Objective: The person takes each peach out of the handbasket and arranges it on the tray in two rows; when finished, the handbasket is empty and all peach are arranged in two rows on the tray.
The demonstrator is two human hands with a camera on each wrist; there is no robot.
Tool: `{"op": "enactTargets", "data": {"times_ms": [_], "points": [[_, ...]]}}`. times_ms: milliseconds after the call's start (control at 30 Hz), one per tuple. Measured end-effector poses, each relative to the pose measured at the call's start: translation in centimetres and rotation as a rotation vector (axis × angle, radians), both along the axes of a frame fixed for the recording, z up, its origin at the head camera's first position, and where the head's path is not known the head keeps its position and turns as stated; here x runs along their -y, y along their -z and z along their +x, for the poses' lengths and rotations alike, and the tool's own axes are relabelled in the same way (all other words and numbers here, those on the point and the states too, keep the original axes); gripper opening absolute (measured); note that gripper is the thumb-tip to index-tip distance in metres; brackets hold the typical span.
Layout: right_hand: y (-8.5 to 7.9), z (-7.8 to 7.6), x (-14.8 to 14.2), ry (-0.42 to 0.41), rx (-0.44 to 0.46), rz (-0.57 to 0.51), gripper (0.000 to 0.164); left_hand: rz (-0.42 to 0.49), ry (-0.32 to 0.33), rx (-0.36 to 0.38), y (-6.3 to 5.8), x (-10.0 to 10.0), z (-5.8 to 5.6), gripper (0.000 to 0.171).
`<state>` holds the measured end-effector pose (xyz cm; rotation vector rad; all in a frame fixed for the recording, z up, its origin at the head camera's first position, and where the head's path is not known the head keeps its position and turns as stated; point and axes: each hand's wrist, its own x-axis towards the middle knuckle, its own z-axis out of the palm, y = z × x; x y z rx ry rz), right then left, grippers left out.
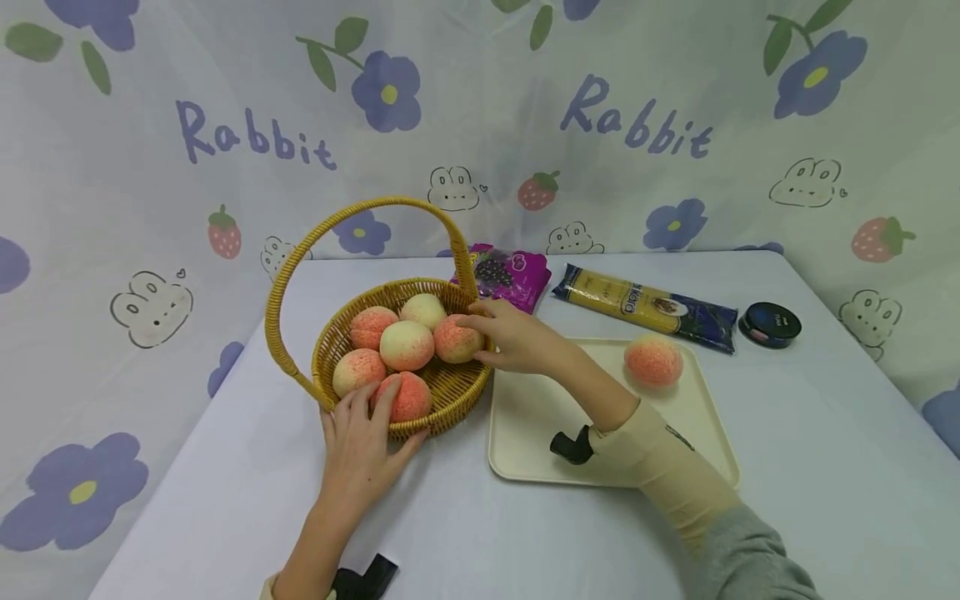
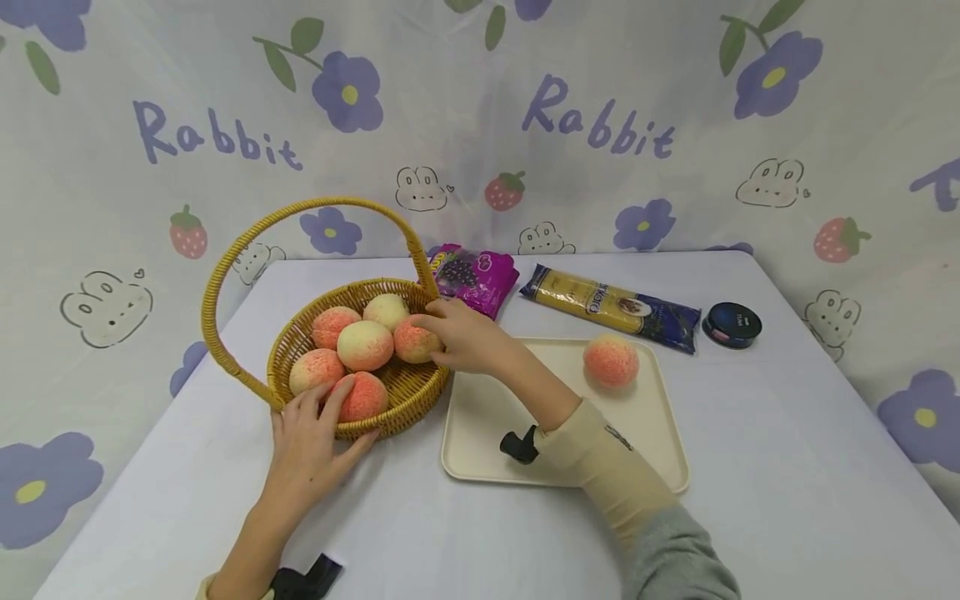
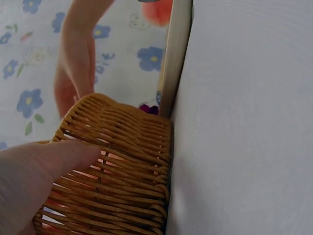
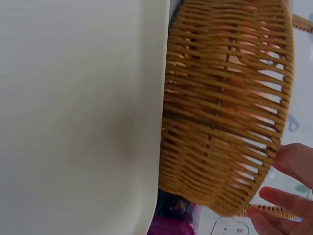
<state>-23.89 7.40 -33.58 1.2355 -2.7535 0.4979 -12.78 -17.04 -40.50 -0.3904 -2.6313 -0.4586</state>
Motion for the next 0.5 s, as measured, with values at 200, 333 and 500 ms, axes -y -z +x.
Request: {"op": "enactTargets", "data": {"times_ms": [200,333,500], "points": [[0.3,-0.5,1.8,0.007,0.024,0.031,0.045,-0.013,-0.009,-0.004,0.0,0.0,0.0,0.077],[0.8,-0.8,2.5,0.028,0.043,0.075,0.044,-0.011,-0.009,-0.002,0.0,-0.1,0.0,0.076],[1.5,-1.2,3.2,0.047,0.054,0.1,0.044,-0.018,-0.011,-0.009,0.0,0.0,0.1,0.076]]}}
